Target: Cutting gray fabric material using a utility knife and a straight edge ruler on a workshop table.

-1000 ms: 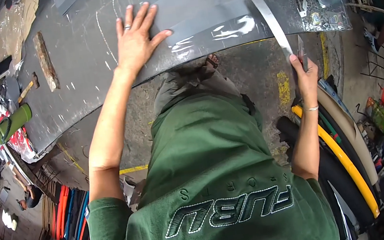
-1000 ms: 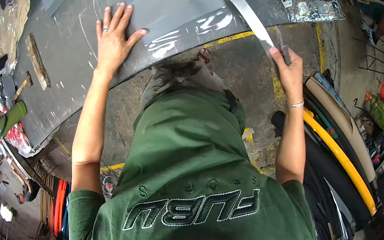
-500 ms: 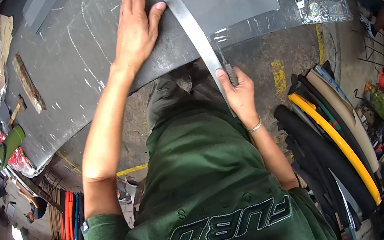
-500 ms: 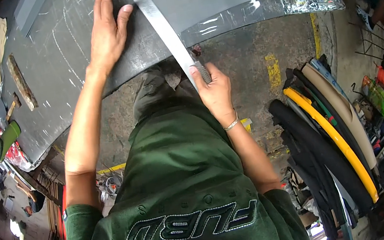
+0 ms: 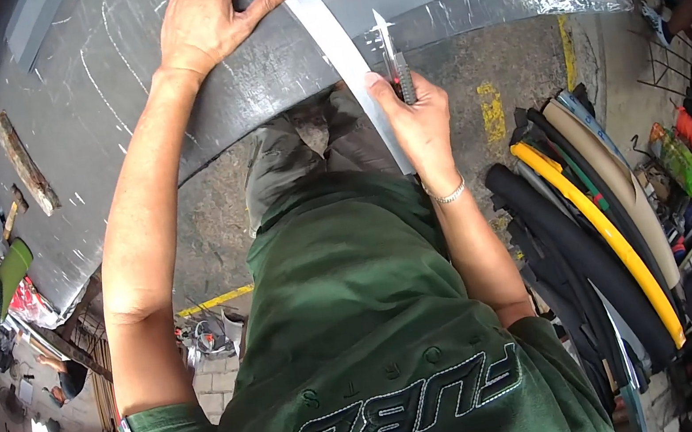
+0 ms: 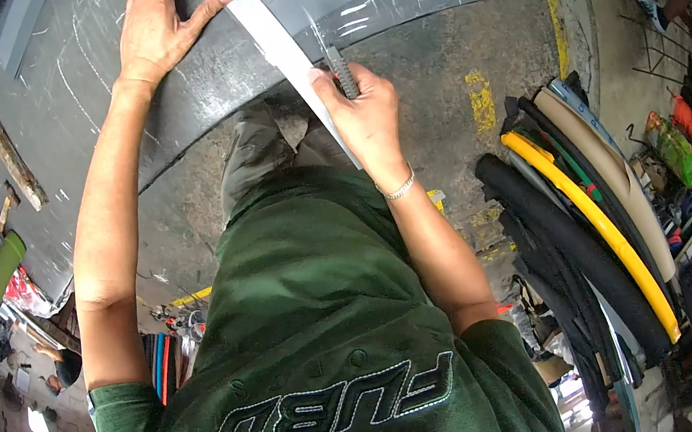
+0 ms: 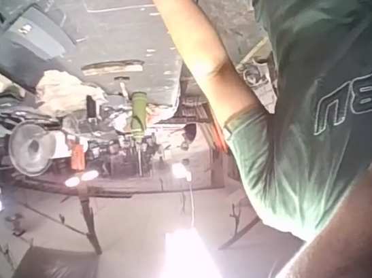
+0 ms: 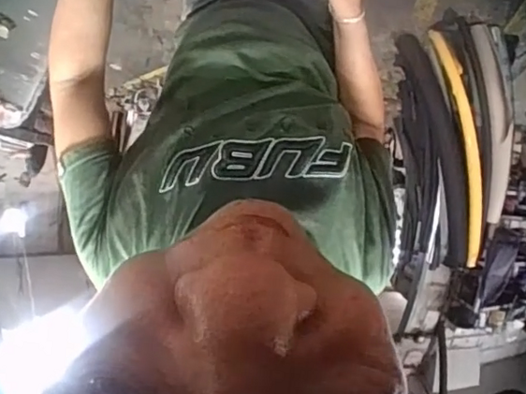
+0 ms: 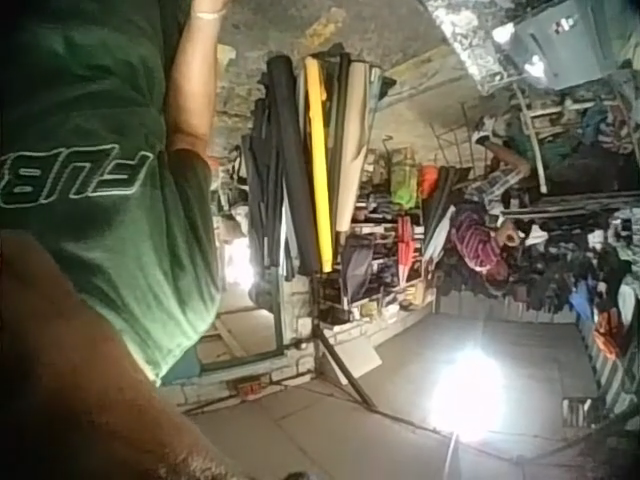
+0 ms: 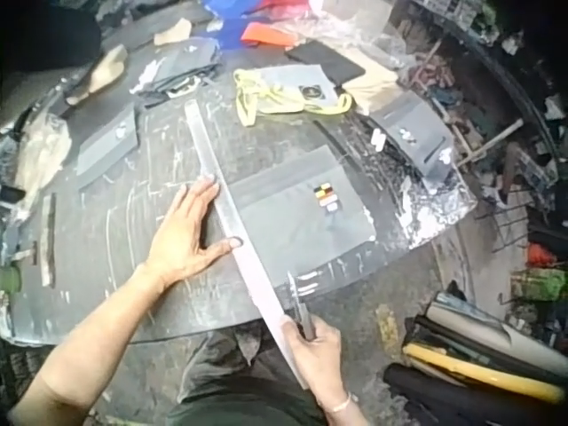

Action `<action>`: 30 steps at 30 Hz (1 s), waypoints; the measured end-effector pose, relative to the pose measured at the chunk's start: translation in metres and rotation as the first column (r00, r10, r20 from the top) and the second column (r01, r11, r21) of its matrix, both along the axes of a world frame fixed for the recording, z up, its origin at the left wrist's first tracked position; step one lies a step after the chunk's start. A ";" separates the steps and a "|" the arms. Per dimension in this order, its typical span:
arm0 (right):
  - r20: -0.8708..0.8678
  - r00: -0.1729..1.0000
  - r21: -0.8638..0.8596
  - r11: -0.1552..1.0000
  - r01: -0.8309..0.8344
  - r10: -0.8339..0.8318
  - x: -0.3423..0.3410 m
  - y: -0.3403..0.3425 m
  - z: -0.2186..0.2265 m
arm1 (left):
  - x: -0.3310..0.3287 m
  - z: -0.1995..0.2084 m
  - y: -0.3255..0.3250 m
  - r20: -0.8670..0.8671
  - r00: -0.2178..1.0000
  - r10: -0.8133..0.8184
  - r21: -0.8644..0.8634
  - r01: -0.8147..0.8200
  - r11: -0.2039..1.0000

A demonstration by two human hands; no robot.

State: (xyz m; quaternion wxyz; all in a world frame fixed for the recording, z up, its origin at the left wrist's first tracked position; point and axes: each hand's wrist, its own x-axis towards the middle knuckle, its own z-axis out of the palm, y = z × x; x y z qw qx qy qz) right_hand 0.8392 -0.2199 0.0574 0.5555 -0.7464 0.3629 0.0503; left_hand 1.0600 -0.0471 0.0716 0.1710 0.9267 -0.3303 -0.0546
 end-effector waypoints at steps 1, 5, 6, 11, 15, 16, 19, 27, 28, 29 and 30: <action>-0.001 1.000 0.000 1.000 -0.001 0.001 0.002 0.000 -0.001 | 0.000 -0.001 0.001 -0.001 1.000 0.001 0.000 -0.001 1.000; 0.095 0.993 0.082 0.995 0.064 -0.072 0.009 -0.001 -0.003 | 0.000 -0.003 0.001 0.029 1.000 0.011 0.000 -0.011 1.000; 0.075 0.995 0.102 0.993 0.062 -0.070 0.010 -0.001 -0.003 | 0.000 -0.002 0.000 0.032 0.999 0.007 0.007 -0.007 1.000; 0.123 0.987 0.120 0.988 0.093 -0.107 0.013 0.001 -0.007 | 0.002 -0.001 0.000 0.033 0.999 -0.009 0.016 0.008 1.000; 0.085 0.991 0.066 0.993 0.097 -0.103 0.013 0.000 -0.003 | 0.002 -0.007 0.004 0.042 0.999 -0.010 -0.040 0.012 0.999; 0.095 0.990 0.069 0.993 0.099 -0.105 0.012 0.000 -0.003 | 0.001 -0.007 0.003 0.037 0.999 -0.019 -0.044 0.020 0.999; 0.090 0.986 0.062 0.989 0.132 -0.137 0.012 0.002 -0.002 | 0.002 -0.010 0.001 0.024 0.999 -0.035 -0.049 0.037 0.998; 0.025 0.991 0.165 0.978 0.124 -0.130 0.018 -0.002 -0.004 | 0.005 -0.011 0.003 0.041 0.998 -0.040 -0.031 0.042 0.999; 0.019 0.992 0.165 0.979 0.122 -0.127 0.018 -0.001 -0.003 | 0.005 -0.010 0.004 0.051 0.998 -0.036 -0.031 0.038 0.999; 0.030 0.992 0.156 0.981 0.118 -0.125 0.019 -0.001 -0.003 | 0.005 -0.009 0.004 0.061 0.998 -0.033 -0.032 0.035 0.999; 0.041 0.992 0.148 0.982 0.115 -0.122 0.020 0.000 -0.004 | 0.004 -0.008 0.005 0.053 0.998 -0.032 -0.031 0.034 0.999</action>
